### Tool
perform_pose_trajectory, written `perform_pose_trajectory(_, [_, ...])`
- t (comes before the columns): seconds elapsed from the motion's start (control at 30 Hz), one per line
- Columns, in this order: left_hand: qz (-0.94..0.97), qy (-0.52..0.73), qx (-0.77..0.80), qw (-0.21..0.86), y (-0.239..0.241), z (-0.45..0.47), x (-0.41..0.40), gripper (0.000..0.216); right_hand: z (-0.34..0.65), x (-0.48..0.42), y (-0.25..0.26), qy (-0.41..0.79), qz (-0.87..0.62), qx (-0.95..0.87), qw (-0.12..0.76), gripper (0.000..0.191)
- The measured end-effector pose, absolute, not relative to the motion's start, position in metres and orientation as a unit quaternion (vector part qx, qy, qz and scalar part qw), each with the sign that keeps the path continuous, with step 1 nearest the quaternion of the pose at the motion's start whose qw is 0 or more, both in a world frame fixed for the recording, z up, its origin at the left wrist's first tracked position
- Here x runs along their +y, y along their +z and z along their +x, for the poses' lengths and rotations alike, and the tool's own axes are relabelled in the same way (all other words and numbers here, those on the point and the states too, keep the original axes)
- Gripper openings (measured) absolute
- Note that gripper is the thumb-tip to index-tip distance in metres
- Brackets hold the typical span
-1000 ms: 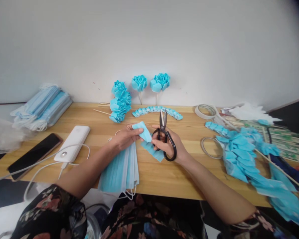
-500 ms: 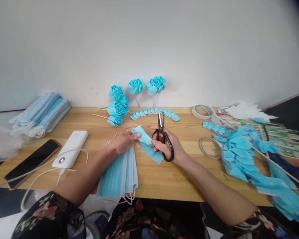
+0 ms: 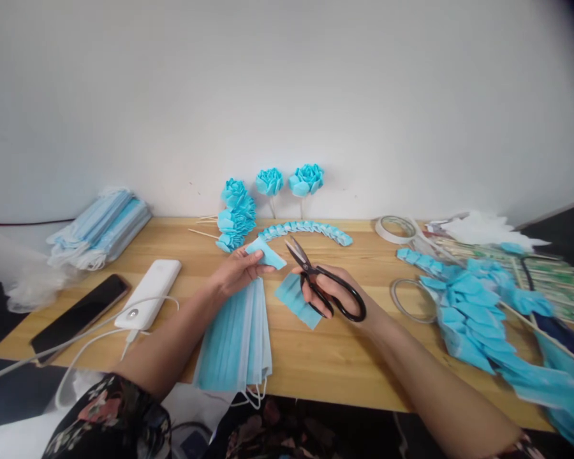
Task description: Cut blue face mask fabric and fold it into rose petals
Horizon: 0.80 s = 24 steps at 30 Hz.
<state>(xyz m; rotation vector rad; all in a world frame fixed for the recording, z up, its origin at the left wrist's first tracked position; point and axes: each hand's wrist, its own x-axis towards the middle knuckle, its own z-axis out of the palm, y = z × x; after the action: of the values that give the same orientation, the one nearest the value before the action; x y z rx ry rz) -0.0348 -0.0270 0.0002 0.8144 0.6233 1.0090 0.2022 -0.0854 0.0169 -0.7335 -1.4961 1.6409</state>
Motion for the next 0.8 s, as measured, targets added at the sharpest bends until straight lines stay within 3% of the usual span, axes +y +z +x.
perform_pose_trajectory(0.27, [0.380, 0.444, 0.284, 0.760, 0.003, -0.040, -0.024, 0.034, 0.215, -0.079, 0.025, 0.677, -0.301, -0.606, 0.288, 0.052])
perform_pose_trajectory(0.5, [0.403, 0.426, 0.273, 0.763, 0.004, -0.042, -0.024, 0.034, 0.217, -0.075, 0.022, 0.681, -0.291, -0.613, 0.276, 0.059])
perform_pose_trajectory(0.8, [0.407, 0.417, 0.262, 0.769, 0.000, -0.044, -0.023, 0.030, 0.218, -0.075, 0.019, 0.678, -0.286, -0.626, 0.259, 0.054])
